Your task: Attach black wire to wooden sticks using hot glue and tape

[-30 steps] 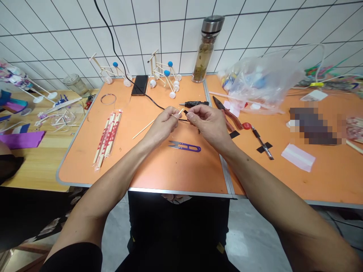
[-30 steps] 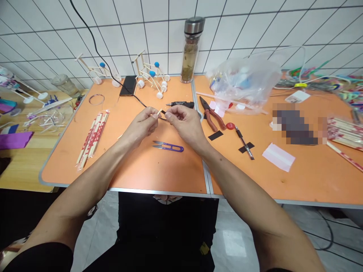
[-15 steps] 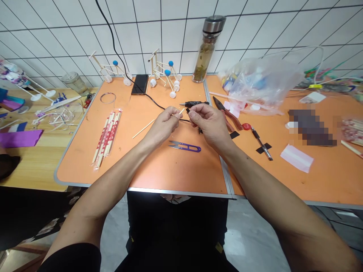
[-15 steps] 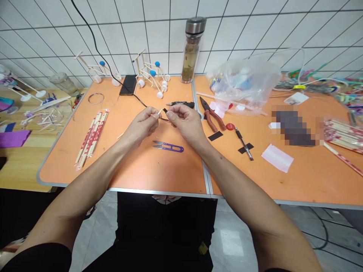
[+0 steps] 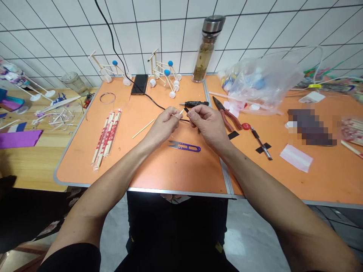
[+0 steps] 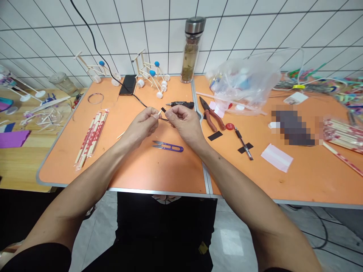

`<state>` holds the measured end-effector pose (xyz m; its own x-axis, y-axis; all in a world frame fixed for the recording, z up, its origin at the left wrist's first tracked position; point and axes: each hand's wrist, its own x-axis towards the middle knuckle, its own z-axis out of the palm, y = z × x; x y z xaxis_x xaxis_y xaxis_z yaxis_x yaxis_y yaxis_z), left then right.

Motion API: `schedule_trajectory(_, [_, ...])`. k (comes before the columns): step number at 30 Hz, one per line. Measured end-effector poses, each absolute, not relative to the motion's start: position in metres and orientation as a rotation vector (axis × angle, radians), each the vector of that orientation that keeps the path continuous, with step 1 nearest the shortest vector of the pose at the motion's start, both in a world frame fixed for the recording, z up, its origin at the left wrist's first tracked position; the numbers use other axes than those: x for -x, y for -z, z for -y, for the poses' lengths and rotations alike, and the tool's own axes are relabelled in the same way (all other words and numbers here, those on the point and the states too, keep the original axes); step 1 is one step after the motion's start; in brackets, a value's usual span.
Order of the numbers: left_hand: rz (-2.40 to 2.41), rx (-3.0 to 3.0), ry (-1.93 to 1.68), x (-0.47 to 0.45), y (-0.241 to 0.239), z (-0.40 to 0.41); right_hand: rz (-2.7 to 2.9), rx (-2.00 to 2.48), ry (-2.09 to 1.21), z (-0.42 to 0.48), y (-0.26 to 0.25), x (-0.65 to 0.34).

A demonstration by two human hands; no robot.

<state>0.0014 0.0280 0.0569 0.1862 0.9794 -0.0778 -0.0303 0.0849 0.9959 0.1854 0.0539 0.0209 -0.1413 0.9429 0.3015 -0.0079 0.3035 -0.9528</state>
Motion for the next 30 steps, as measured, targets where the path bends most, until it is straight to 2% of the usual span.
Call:
schedule_trajectory(18, [-1.197, -1.203, -1.054, 0.000, -0.057, -0.029, 1.430, 0.895, -1.132, -0.052, -0.019, -0.184])
schedule_trajectory(30, [-1.302, -1.651, -1.165, 0.004, -0.044, -0.029, 1.418, 0.857, -1.126, -0.047, -0.018, -0.176])
